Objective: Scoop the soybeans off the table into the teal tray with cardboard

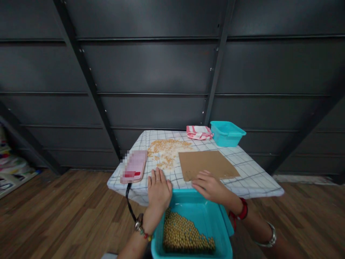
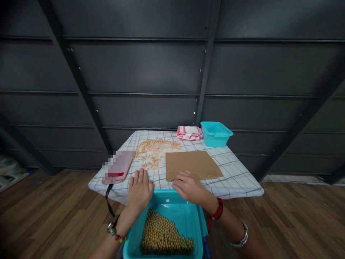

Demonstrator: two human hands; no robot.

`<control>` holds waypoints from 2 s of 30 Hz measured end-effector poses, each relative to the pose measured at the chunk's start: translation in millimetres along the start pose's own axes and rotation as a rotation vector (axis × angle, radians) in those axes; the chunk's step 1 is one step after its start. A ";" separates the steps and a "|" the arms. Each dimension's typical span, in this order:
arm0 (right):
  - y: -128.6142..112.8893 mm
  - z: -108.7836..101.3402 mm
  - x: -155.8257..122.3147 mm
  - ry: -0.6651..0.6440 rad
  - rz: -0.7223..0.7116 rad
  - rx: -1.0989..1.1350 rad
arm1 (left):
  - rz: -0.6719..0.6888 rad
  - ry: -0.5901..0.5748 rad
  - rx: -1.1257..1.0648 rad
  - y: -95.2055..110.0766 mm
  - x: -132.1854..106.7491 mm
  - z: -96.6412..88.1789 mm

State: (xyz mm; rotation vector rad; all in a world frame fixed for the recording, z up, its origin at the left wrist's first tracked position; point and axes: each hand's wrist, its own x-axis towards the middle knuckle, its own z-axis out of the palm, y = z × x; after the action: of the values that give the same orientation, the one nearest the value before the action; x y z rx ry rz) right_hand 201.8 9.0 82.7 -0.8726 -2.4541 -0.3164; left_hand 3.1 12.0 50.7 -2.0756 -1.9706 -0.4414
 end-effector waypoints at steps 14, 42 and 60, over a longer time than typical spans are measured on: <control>152.2 -31.1 5.0 -0.268 0.463 -0.104 | -0.084 0.074 0.016 0.3 0.6 6.0; 182.5 5.6 46.4 -0.797 0.501 0.058 | -0.075 -0.069 0.094 2.4 3.4 -7.5; 65.8 -12.7 68.8 -0.344 0.075 0.216 | -0.077 -0.053 0.023 3.1 2.9 -5.4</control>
State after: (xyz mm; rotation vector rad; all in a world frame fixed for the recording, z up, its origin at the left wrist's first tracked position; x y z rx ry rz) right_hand 203.3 90.6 133.5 -0.9870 -2.6921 0.1364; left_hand 6.0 12.5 56.9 -2.0233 -2.0818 -0.3801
